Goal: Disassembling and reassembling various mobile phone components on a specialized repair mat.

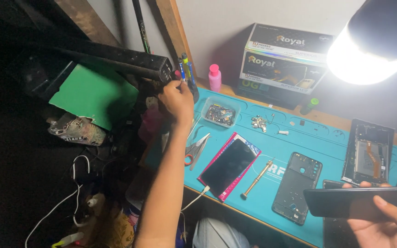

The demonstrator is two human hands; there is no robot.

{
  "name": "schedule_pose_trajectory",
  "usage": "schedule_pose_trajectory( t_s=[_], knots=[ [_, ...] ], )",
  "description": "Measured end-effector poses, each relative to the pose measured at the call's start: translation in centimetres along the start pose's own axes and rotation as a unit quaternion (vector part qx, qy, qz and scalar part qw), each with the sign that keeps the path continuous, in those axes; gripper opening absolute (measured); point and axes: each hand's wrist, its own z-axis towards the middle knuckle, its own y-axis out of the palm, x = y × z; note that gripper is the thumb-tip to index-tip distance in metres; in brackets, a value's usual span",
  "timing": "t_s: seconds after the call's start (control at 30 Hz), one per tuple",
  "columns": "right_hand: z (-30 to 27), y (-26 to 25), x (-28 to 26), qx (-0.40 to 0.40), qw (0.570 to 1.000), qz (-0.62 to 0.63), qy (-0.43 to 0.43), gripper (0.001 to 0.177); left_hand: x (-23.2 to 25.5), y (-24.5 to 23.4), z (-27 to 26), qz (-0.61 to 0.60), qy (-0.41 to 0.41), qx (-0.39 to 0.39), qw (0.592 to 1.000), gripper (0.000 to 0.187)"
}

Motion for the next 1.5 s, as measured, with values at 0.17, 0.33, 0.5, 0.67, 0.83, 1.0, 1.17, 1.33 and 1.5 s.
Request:
schedule_pose_trajectory(
  t_s=[0.17,0.33,0.5,0.67,0.83,1.0,1.17,1.33,1.5],
  knots=[
    [-0.5,1.1,-0.2,-0.014,0.999,0.031,-0.018,0.026,0.6,-1.0,0.1,0.02,0.042,0.047,0.998,0.017],
    [-0.4,-0.3,-0.5,-0.076,0.99,0.108,-0.039,0.029,4.2,-4.9,-2.7,0.006,0.177,0.144,0.974,0.011],
    [0.2,-2.3,-0.3,-0.14,0.978,0.147,-0.046,0.034,11.4,-12.8,-10.4,-0.11,0.177,0.02,0.978,0.008],
    [0.1,-2.8,-1.0,-0.198,0.969,0.125,-0.08,0.03,17.5,-14.9,-19.9,-0.305,-0.018,-0.237,0.922,0.012],
    [-0.5,-3.5,-1.6,-0.203,0.964,0.13,-0.11,0.039,21.2,-14.6,-26.3,-0.389,-0.225,-0.452,0.771,0.024],
    [-0.4,-5.1,-2.0,-0.205,0.957,0.144,-0.144,0.032,24.4,-13.8,-28.9,-0.325,-0.08,-0.574,0.748,0.015],
    [-0.2,-6.1,-3.2,-0.185,0.961,0.118,-0.17,0.031,25.6,-12.6,-29.6,-0.326,-0.067,-0.626,0.706,0.017],
    [0.8,-7.1,-4.2,-0.192,0.957,0.101,-0.191,0.032,26.3,-10.9,-30.2,-0.311,0.017,-0.605,0.733,0.023],
    [1.5,-7.5,-5.0,-0.198,0.956,0.086,-0.197,0.031,27.0,-9.3,-30.9,-0.312,-0.05,-0.624,0.715,0.014]
  ],
)
